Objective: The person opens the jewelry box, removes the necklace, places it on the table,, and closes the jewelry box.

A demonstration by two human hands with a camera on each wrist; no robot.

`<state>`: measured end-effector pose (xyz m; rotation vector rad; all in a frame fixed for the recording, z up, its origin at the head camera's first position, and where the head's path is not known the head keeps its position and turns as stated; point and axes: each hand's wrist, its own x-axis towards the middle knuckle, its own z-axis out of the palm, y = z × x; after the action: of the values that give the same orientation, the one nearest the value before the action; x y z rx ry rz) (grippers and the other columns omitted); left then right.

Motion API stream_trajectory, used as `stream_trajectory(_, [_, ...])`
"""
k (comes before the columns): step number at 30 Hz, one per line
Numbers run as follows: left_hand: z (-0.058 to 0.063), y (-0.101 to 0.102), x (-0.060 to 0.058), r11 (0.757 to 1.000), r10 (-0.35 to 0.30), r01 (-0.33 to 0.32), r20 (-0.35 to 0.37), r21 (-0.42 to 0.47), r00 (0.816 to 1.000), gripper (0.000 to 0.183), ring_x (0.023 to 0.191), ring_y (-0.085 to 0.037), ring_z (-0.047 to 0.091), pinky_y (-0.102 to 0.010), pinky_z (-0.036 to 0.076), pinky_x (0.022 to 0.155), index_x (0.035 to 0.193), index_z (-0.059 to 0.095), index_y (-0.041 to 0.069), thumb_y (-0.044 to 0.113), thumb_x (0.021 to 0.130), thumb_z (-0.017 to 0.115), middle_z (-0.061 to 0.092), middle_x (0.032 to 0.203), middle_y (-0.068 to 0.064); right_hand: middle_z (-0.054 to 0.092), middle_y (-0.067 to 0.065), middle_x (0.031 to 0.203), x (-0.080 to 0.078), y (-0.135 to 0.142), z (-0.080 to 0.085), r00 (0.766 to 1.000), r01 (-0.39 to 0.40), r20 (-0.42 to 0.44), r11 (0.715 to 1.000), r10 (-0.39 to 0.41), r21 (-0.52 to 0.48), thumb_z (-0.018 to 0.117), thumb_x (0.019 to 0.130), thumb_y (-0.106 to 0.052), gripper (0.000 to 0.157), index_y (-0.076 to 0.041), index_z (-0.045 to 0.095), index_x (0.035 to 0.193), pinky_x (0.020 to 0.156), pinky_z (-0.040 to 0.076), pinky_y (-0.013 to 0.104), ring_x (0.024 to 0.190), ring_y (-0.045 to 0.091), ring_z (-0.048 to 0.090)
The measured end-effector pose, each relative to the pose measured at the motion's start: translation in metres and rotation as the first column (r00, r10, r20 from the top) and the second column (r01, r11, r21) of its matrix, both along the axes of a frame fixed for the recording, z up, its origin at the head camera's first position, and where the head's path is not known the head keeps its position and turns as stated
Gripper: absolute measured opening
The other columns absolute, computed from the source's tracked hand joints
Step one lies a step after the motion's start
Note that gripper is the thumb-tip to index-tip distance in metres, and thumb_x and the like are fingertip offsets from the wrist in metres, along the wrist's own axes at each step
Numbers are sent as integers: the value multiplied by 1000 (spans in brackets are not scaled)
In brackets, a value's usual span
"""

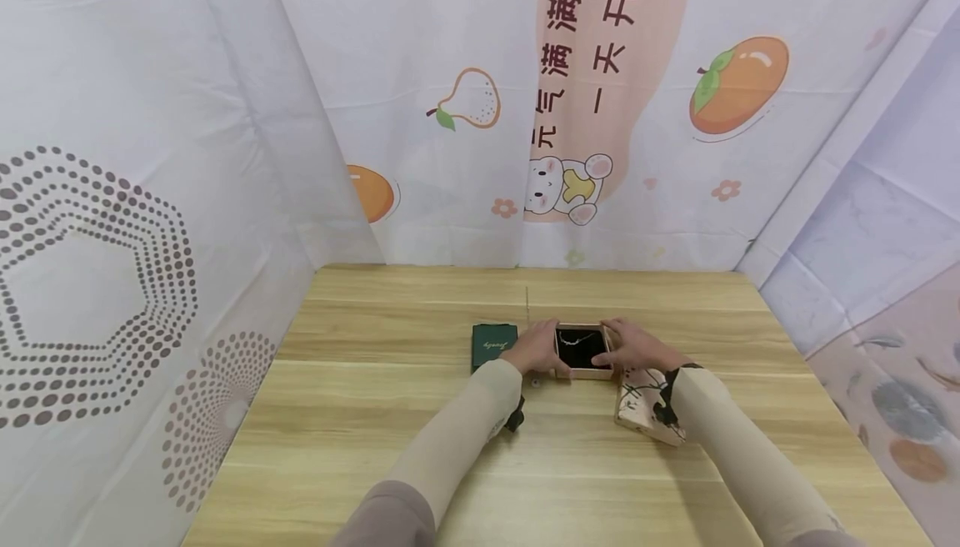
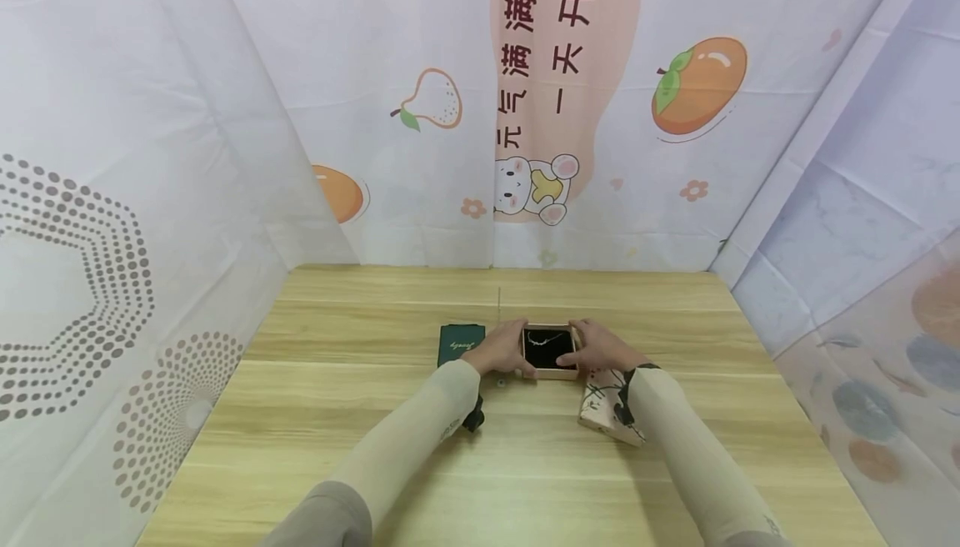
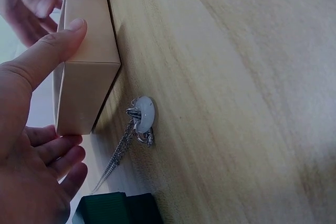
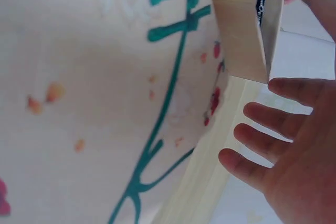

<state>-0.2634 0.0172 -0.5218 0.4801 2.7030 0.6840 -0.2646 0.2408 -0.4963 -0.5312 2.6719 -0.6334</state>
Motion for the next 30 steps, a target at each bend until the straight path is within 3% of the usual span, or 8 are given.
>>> stream_trajectory(10, [0,0,-2,1000,-4,4,-3,-1,1000,103,139,-24,39,-40,37,112,151,31,13,48,70,85,42,151,-6,48,32,135,-1,-8,9,990,67,-125,997,-70,-28,63,95,-28,52,5,54,133,97,43,60,123,50,48])
stream_trajectory(18, [2,0,-2,1000,-14,14,-5,-13,1000,102,138,-24,41,-41,35,113,151,32,12,47,70,85,45,149,-5,66,22,110,-6,-18,10,966,67,-246,996,-81,-64,64,93,-19,35,5,66,118,82,52,50,100,37,63])
stream_trajectory(24, [1,1,-3,1000,-19,19,-27,-11,999,102,133,-23,46,-40,37,111,149,34,12,48,69,86,50,143,-5,71,16,95,-9,-28,12,964,4,-264,998,-21,-63,67,91,-15,24,4,71,106,75,54,43,85,27,66])
stream_trajectory(30, [1,-1,-3,999,-30,31,-36,18,999,94,116,-19,53,-35,43,100,142,41,13,46,68,87,58,126,-2,74,13,92,-10,-40,12,970,-63,-238,998,55,-25,67,89,-12,18,2,73,99,76,55,41,82,23,69])
